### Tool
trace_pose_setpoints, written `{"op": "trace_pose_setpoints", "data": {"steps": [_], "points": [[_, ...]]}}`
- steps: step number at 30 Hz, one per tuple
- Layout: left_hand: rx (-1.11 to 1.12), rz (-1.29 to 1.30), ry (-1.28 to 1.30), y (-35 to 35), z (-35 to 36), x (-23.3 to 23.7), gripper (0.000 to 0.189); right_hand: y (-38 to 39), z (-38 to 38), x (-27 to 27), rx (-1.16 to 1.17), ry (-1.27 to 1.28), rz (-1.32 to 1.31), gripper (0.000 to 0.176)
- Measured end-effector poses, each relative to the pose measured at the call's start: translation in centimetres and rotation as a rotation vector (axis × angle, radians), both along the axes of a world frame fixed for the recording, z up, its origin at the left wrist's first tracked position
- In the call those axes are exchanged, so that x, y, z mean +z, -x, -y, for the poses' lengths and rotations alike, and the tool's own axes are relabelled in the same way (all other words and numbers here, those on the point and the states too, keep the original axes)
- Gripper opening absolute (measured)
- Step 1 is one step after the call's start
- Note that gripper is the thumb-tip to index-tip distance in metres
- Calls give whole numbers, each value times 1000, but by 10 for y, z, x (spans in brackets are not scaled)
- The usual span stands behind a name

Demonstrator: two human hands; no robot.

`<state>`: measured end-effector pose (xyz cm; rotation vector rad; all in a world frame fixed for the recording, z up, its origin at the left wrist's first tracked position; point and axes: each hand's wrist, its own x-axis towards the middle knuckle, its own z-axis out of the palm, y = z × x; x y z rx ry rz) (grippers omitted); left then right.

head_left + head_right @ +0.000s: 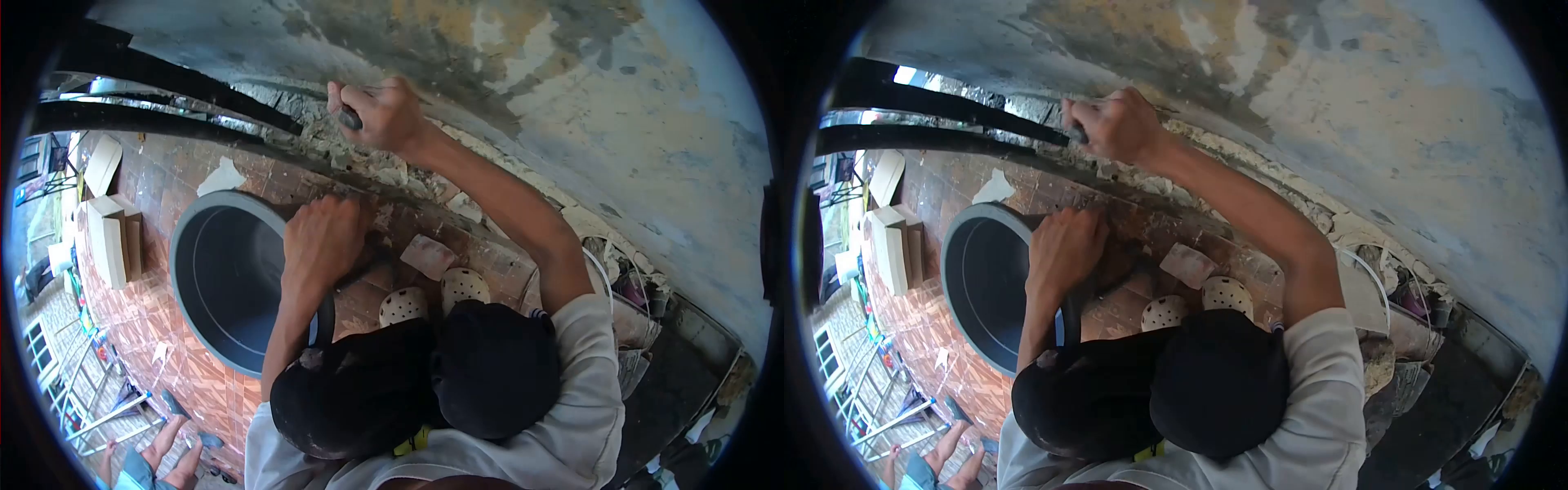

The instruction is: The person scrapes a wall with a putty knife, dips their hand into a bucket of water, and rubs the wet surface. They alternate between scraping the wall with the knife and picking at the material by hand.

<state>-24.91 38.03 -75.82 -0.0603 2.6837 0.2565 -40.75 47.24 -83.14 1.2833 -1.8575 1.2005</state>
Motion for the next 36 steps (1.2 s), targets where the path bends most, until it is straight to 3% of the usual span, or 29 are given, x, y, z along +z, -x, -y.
{"op": "trace_pose_setpoints", "data": {"steps": [2, 5, 10, 13, 17, 21, 25, 26, 29, 30, 33, 34, 36], "points": [[-9, -25, 19, 2, 1, 1, 22, 3, 8, -19, 51, 26, 39, 28], [-5, -40, 19, 5, 1, 2, 21, -21, -1, 15, 17, 54, -156, 21], [-14, -71, 28, 1, -1, 2, 23, -2, 11, -1, 89, 74, -66, 24], [-25, -87, 22, 1, 1, 0, 24, -14, 3, 15, -14, 140, -205, 23], [-2, -95, 11, 1, 0, 2, 25, 1, 6, -27, 17, 58, -7, 27], [0, -78, 12, 0, 0, 0, 25, -11, -5, 15, 43, 156, -149, 26], [-32, -131, 39, -1, 0, -1, 23, -6, 1, 0, 89, 25, -20, 31], [-24, -135, 34, 0, 1, 0, 23, -14, -2, 1, 43, 85, -124, 32], [-14, -115, 8, -3, -1, 3, 22, -14, -13, 17, 63, 207, -92, 34], [-19, -116, 5, -1, 0, 3, 22, -6, -13, -1, 5, 147, -82, 36], [-19, -132, 20, 1, -1, 2, 22, -12, -14, -7, -3, 63, -48, 22], [-13, -128, 29, 0, -1, 1, 23, -26, -22, 17, -111, 51, -137, 18], [-5, -99, 11, 1, 0, 1, 23, -19, -27, 11, -27, 111, -89, 18]]}}
